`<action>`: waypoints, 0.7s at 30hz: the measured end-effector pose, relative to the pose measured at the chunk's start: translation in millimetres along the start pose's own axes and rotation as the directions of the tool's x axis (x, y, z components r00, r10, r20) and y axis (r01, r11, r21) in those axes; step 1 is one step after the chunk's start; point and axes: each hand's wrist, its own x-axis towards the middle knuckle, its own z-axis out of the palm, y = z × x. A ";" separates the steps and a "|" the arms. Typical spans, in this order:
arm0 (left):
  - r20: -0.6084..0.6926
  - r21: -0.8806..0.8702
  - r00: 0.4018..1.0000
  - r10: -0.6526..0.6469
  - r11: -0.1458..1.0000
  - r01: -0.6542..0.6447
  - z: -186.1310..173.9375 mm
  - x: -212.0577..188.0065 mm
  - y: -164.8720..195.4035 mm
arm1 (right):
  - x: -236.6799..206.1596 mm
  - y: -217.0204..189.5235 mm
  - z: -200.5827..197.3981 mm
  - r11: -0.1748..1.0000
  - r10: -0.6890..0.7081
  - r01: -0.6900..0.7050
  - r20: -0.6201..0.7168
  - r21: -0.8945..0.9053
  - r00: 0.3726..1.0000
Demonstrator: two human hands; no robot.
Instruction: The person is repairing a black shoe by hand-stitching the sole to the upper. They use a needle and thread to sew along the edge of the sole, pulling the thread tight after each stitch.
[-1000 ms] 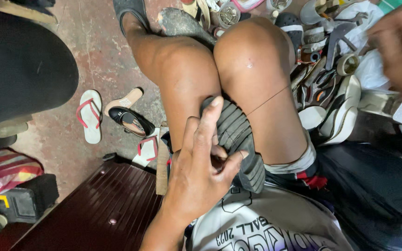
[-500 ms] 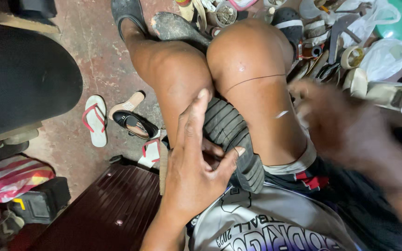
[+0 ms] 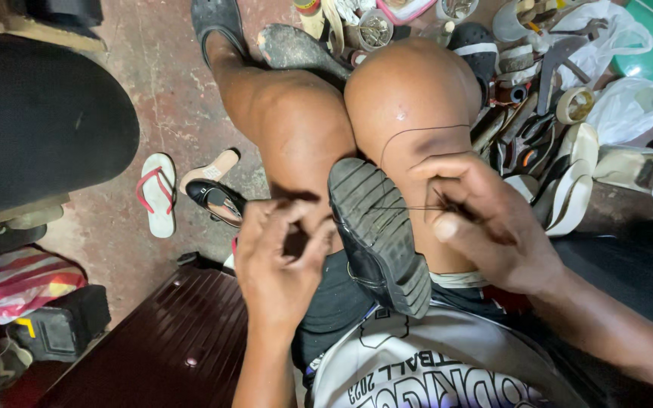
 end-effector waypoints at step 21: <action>0.081 -0.418 0.995 -0.058 0.904 0.087 -4.6 -41.8 -37.0 | 19.0 22.9 56.5 0.963 0.039 -0.077 -0.149 -0.259 0.988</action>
